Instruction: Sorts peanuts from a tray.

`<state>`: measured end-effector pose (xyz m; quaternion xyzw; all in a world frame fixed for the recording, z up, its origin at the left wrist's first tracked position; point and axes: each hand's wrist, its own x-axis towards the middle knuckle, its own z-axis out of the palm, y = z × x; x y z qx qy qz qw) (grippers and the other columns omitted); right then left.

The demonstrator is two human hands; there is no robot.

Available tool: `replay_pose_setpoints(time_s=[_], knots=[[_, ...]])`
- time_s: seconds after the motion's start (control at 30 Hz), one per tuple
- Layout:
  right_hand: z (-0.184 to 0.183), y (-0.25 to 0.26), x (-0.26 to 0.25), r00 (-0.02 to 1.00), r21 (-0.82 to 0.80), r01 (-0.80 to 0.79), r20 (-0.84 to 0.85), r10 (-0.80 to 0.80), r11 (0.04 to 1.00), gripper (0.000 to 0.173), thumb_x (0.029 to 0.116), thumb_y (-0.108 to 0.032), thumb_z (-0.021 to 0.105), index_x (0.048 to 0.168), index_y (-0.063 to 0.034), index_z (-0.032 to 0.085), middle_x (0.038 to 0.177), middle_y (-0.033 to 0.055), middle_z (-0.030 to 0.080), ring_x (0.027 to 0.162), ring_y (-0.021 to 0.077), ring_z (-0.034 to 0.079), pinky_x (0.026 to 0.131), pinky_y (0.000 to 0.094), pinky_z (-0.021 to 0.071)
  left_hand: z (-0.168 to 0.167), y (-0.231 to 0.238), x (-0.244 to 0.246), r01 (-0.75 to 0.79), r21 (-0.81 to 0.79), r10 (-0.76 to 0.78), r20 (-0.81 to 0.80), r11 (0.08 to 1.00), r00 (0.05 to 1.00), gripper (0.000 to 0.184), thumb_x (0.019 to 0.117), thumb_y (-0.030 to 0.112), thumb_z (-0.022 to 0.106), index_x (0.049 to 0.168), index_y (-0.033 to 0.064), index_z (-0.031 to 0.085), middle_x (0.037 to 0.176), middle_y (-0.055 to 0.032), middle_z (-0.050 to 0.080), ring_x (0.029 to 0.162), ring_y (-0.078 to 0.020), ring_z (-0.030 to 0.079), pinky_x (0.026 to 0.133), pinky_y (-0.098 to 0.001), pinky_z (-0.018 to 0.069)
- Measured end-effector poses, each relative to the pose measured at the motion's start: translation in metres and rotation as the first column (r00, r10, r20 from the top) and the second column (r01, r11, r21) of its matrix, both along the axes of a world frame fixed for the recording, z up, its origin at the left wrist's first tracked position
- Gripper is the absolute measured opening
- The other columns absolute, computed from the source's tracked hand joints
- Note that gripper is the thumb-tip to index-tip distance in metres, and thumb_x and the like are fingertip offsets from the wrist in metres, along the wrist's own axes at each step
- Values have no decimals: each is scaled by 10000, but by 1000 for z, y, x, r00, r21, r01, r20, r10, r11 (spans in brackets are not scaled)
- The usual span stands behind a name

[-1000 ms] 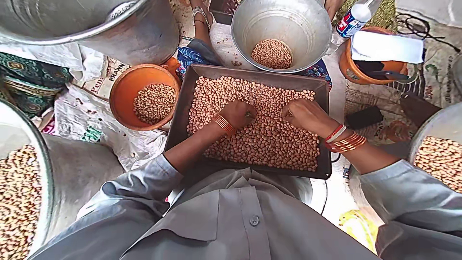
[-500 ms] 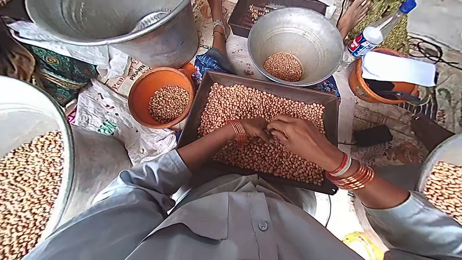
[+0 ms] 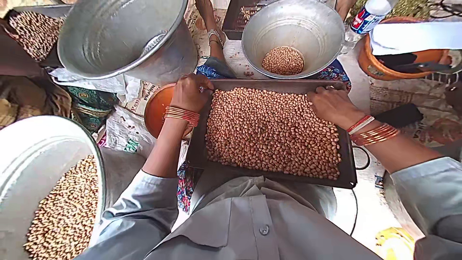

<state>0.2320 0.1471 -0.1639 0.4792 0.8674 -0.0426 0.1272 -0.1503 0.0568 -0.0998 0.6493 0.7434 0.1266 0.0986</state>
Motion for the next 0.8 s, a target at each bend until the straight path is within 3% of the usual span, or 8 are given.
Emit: replay_pose_setpoints(time_s=[0.13,0.27,0.4,0.53,0.63,0.7,0.73,0.8], knots=[[-3,-6,-1,1000,-18,8,-5,-8,1000,308,965,-52,618,1258,45,612,1109,305,644,976,507,662,764,626,518,-29,29,64,230,-73,-227,51,970,973,164,960,99,668,1092,43,747,1041,-197,728,1051,-408,684,947,-635,506],[4,-15,-9,994,-132,86,72,-77,988,250,1037,-150,536,1168,44,625,966,260,681,971,454,683,799,591,512,-66,41,94,274,-113,-280,-34,955,960,209,953,114,693,1146,53,745,1189,-213,695,1229,-413,612,1074,-587,456],[16,-29,-23,991,-348,124,99,-95,929,331,1084,-247,478,1150,43,623,1026,260,675,1045,452,666,855,608,510,-83,38,93,293,-59,-296,-53,954,954,205,929,108,697,1117,42,748,1185,-222,693,1230,-427,609,1051,-581,477],[30,-46,-35,974,-519,-82,-223,-41,851,304,1084,-282,525,1298,-106,649,1072,146,707,985,314,687,857,533,537,-80,37,84,244,-47,-238,108,969,965,182,949,129,681,1087,35,753,1111,-196,723,1117,-385,677,976,-589,523],[46,-49,-35,834,-572,-157,-514,-203,805,196,1063,-226,585,1227,-148,660,1090,40,723,834,148,740,729,375,642,-75,35,78,176,13,-172,296,984,940,213,951,126,603,1101,27,717,952,-154,733,873,-301,710,826,-535,556],[47,-36,-25,766,-443,-132,-614,-193,887,139,1047,-170,604,1154,-139,688,1027,20,734,781,117,714,731,340,612,-76,33,81,239,16,-230,345,971,910,214,943,88,593,1120,32,699,852,-131,692,738,-254,651,722,-481,533],[45,-27,-19,743,-384,-96,-641,-190,918,114,1033,-147,623,1107,-131,708,967,19,739,755,118,706,729,342,605,-76,32,86,289,-1,-271,349,957,897,206,934,63,615,1115,26,707,833,-140,688,727,-266,646,717,-492,530],[41,-13,-10,738,-332,-24,-642,-208,943,86,1018,-131,647,1037,-110,728,881,30,728,706,128,700,707,346,612,-77,28,97,363,-57,-332,289,930,898,195,946,73,664,1120,34,743,989,-174,751,908,-336,730,870,-568,570]])
